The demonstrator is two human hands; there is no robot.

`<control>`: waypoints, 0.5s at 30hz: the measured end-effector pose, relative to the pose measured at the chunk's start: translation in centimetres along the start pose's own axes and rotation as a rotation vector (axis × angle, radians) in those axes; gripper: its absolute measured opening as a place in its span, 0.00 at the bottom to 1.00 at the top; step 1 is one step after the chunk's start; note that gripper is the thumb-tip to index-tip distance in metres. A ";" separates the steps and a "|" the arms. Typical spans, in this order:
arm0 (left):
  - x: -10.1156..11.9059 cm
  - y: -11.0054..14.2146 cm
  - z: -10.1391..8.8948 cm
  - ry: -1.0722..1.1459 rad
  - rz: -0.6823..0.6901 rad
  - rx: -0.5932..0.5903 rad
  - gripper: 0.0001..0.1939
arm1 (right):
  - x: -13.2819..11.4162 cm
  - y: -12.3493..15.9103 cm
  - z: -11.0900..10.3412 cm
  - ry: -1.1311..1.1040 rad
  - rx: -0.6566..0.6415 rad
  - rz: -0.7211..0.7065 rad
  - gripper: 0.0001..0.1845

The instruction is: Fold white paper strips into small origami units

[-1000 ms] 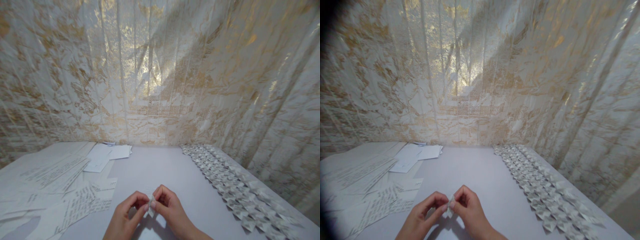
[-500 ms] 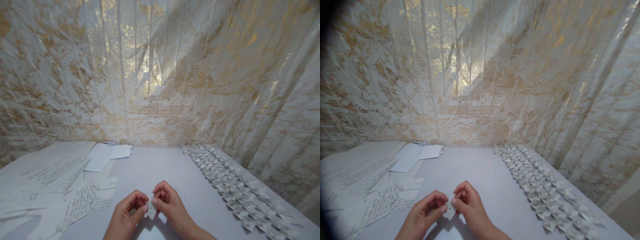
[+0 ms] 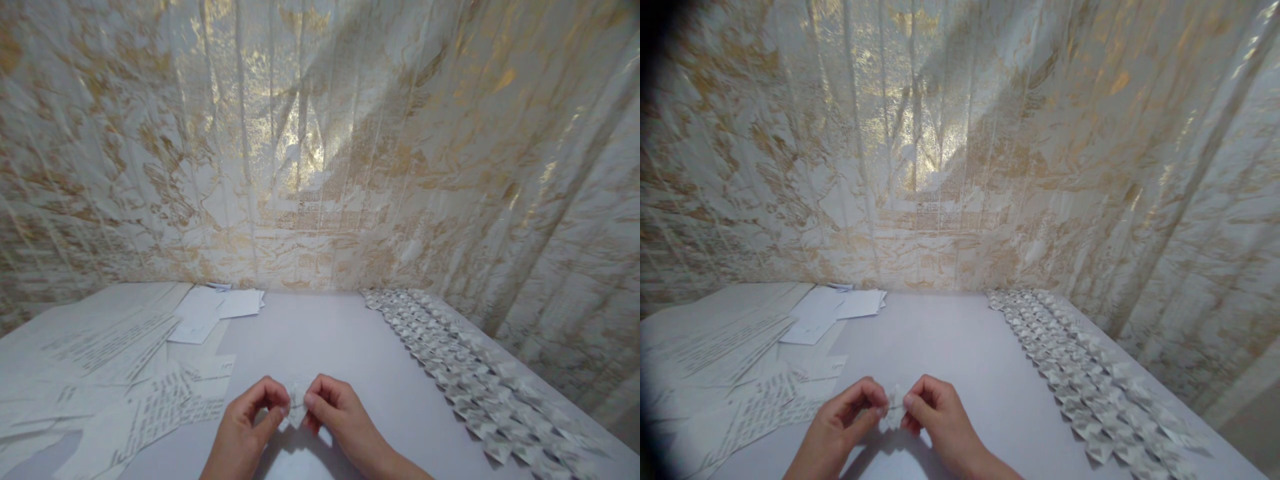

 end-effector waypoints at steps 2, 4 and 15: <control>-0.1 -0.1 0.1 -0.042 0.012 -0.023 0.09 | -0.3 0.1 0.1 0.023 0.001 -0.011 0.29; -0.4 -0.3 -0.1 -0.066 0.008 -0.021 0.10 | -0.9 0.2 0.2 0.062 -0.001 -0.045 0.30; -1.0 0.7 2.5 0.107 -0.129 -0.171 0.25 | -6.2 2.2 2.1 0.675 -0.069 -0.641 0.08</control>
Point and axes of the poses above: each hand's wrist, its own y-axis away from the middle knuckle, its own z-axis out of the palm, x = y × z, the point moved 10 cm from there along -y, towards the middle knuckle, and after that the axes turned 6 degrees about -z, right-handed, at the moved point
